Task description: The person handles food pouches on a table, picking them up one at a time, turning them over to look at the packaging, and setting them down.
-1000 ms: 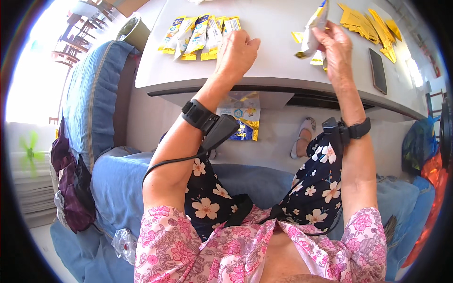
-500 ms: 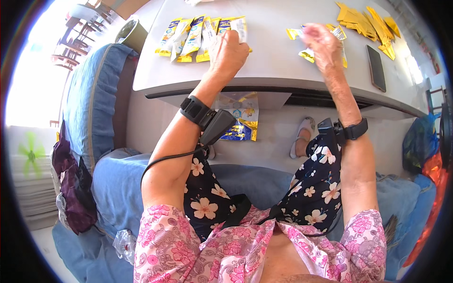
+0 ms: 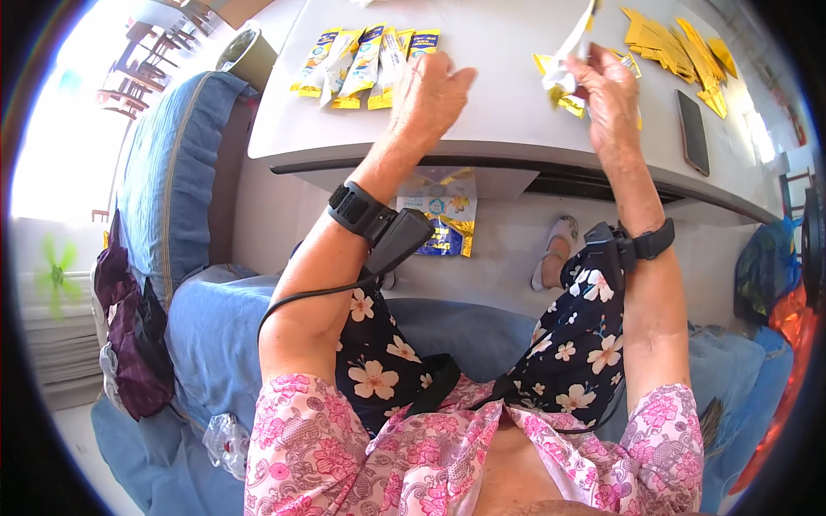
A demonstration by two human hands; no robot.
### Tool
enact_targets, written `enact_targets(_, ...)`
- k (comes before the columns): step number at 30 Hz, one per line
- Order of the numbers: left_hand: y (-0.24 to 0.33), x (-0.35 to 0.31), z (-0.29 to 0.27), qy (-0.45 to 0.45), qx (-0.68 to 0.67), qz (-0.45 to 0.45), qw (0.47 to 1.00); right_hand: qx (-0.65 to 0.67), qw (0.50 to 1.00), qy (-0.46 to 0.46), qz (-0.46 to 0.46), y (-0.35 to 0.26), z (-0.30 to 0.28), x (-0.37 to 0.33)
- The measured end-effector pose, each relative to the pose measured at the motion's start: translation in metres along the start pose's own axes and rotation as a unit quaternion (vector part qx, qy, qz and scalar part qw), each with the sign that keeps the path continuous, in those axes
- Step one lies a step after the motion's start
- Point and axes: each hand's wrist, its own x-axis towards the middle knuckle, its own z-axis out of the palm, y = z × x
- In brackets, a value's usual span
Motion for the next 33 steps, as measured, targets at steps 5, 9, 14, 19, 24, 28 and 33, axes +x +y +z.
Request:
enact_targets(5,-0.016,0.005,-0.019,0.055,0.47,0.018,0.881,-0.445,0.854,0.132,-0.235,-0.008,-0.049,0.017)
enact_targets(9,-0.022,0.006,-0.023,0.025,0.444,0.004,0.896,-0.655,0.725,0.17,-0.128,-0.012,-0.05,0.015)
enact_targets(14,-0.013,0.008,-0.021,0.113,0.379,-0.048,0.917,-0.636,0.683,0.14,-0.331,-0.002,-0.046,0.011)
enact_targets(19,-0.007,0.006,-0.014,0.18,0.24,0.006,0.954,-0.498,0.774,0.036,-0.39,0.01,-0.01,0.0)
enact_targets(24,0.009,-0.008,0.008,0.107,-0.032,0.067,0.991,-0.397,0.892,-0.05,-0.211,0.012,0.021,-0.014)
enact_targets(28,0.028,-0.025,0.023,-0.02,-0.214,0.04,0.976,-0.118,0.98,-0.151,0.048,0.006,0.015,-0.006)
enact_targets(33,0.037,-0.025,0.031,-0.092,-0.227,0.043,0.969,0.035,0.975,-0.173,0.137,0.019,0.003,-0.005)
